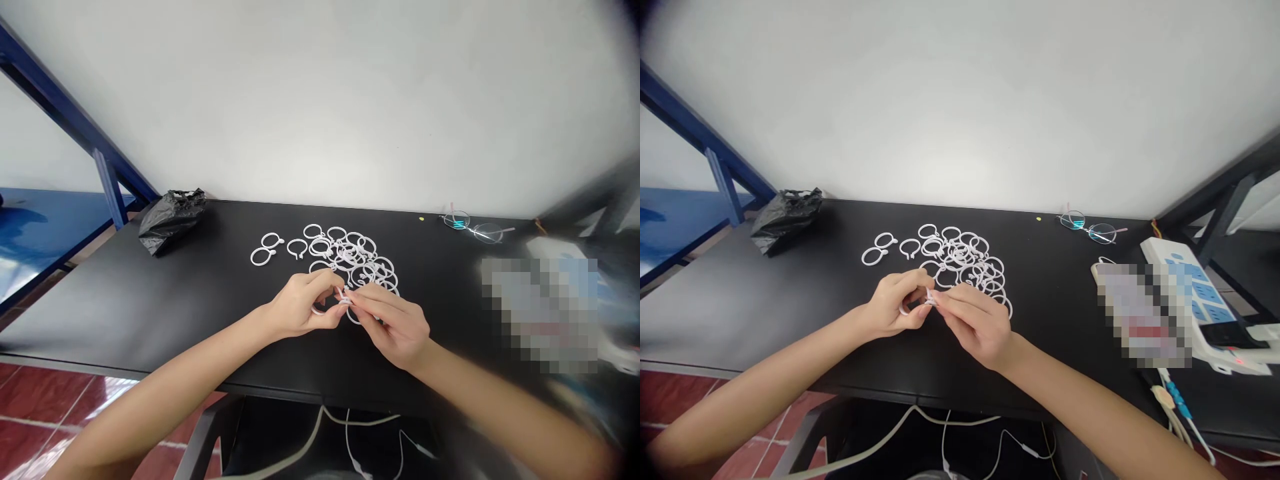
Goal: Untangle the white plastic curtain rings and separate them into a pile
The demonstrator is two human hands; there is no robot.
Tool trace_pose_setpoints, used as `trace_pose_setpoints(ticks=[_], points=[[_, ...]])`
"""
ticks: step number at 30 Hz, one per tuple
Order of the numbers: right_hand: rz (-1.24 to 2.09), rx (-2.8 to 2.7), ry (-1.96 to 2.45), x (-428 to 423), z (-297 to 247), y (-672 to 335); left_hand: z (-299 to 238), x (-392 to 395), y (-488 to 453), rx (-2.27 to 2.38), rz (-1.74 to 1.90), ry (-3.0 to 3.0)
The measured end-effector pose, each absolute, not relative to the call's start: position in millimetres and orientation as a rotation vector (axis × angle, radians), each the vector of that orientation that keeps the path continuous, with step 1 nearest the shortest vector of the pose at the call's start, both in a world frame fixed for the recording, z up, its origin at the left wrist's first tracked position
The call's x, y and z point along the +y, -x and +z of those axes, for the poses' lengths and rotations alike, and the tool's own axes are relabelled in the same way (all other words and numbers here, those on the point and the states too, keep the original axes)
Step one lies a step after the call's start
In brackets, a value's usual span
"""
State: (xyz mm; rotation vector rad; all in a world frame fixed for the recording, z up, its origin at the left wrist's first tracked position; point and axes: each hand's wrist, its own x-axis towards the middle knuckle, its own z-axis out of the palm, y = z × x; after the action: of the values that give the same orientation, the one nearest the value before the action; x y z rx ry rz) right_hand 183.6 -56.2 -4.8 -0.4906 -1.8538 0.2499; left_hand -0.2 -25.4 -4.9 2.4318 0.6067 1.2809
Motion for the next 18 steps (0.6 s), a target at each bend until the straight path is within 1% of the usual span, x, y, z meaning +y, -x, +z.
trace_pose_setpoints(ticks=[5, 9, 12, 14, 17, 18], points=[[0.278, -1.847, 0.469, -57, -6, -183, -4, -26, 3, 0.643, 1.129, -2.403], [0.289, -1.829, 0.467, -56, -8, -182, -5, -26, 3, 0.652, 1.106, -2.411], [0.331, -1.839, 0.506, -51, -6, -185, -1, -18, 10, 0.698, 1.029, -2.542], [0.394, -1.844, 0.627, -44, -3, -190, 3, -6, 22, 0.850, 0.970, -2.691], [0.553, -1.825, 0.884, -32, 2, -203, 8, 20, 51, 1.416, 0.904, -2.717], [0.636, -1.897, 0.938, -29, 4, -208, 7, 29, 62, 1.586, 0.859, -2.698]])
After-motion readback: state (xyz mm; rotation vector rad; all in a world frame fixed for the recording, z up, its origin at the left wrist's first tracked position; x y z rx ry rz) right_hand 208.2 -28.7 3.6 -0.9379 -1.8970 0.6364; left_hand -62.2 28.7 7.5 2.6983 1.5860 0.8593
